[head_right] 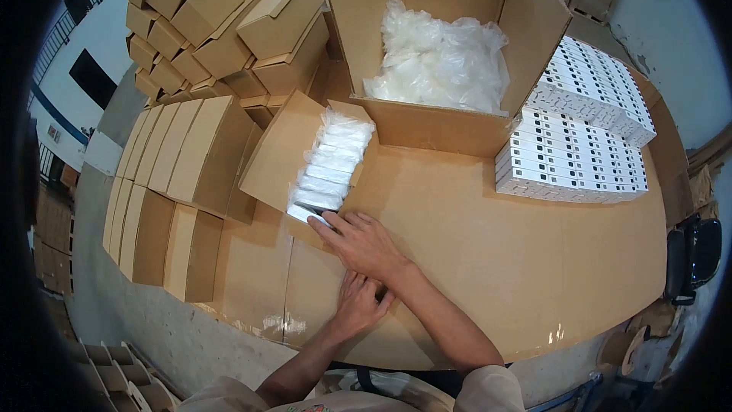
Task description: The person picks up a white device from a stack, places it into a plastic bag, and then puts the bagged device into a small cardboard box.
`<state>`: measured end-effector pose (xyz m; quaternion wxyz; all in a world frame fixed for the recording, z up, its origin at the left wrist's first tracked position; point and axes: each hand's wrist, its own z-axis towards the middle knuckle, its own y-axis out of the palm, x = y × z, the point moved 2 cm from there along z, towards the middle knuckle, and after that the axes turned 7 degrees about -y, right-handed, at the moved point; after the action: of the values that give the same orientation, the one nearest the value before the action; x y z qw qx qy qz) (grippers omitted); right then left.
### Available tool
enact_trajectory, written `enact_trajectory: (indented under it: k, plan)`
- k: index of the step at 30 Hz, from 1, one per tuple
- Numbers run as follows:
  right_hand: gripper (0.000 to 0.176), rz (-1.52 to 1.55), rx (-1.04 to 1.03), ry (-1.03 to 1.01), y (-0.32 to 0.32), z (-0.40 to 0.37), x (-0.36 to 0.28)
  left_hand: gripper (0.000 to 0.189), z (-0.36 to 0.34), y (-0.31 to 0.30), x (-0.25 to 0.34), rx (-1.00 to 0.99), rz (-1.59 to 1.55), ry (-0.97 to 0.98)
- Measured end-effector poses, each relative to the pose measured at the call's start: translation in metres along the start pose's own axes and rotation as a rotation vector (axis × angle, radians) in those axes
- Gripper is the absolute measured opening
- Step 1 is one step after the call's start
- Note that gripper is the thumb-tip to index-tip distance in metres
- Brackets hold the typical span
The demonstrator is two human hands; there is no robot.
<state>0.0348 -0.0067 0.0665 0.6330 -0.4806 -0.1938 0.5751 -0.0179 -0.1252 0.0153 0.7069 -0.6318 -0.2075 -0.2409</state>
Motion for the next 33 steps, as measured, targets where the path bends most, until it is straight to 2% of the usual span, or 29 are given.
enact_trajectory:
  k: [3,6,9,12,15,18,22,23,29,33]
  plan:
    - [0.055,-0.016,0.043,-0.017,0.001,0.0,-0.003,0.05,0.001,0.005,-0.003,-0.068,-0.008,-0.034]
    - [0.059,-0.071,0.033,-0.036,-0.007,-0.005,-0.009,0.054,0.012,0.013,-0.008,-0.289,-0.039,-0.103]
    - [0.063,-0.088,0.027,0.002,-0.03,-0.019,-0.011,0.06,0.036,0.02,0.001,-0.018,-0.304,0.07]
    - [0.061,-0.067,0.069,0.063,-0.064,-0.045,0.005,0.059,0.068,0.033,0.002,-0.045,-0.102,-0.116]
    - [0.057,-0.109,0.111,0.163,-0.1,-0.077,0.031,0.05,0.103,0.016,0.034,0.183,0.011,0.222]
    - [0.053,-0.186,0.164,0.249,-0.141,-0.12,0.061,0.043,0.132,0.027,0.038,0.156,-0.07,0.145]
    - [0.048,-0.252,0.249,0.373,-0.209,-0.181,0.099,0.041,0.175,0.043,0.038,0.21,-0.046,0.163]
    - [0.045,-0.227,0.289,0.472,-0.23,-0.195,0.104,0.04,0.185,0.047,0.037,0.214,-0.043,0.154]
    - [0.048,-0.239,0.53,0.78,-0.318,-0.286,0.163,0.037,0.214,0.061,0.045,0.236,-0.035,0.126]
    - [0.055,-0.324,0.578,0.882,-0.348,-0.318,0.211,0.037,0.214,0.059,0.051,0.22,-0.031,0.081]
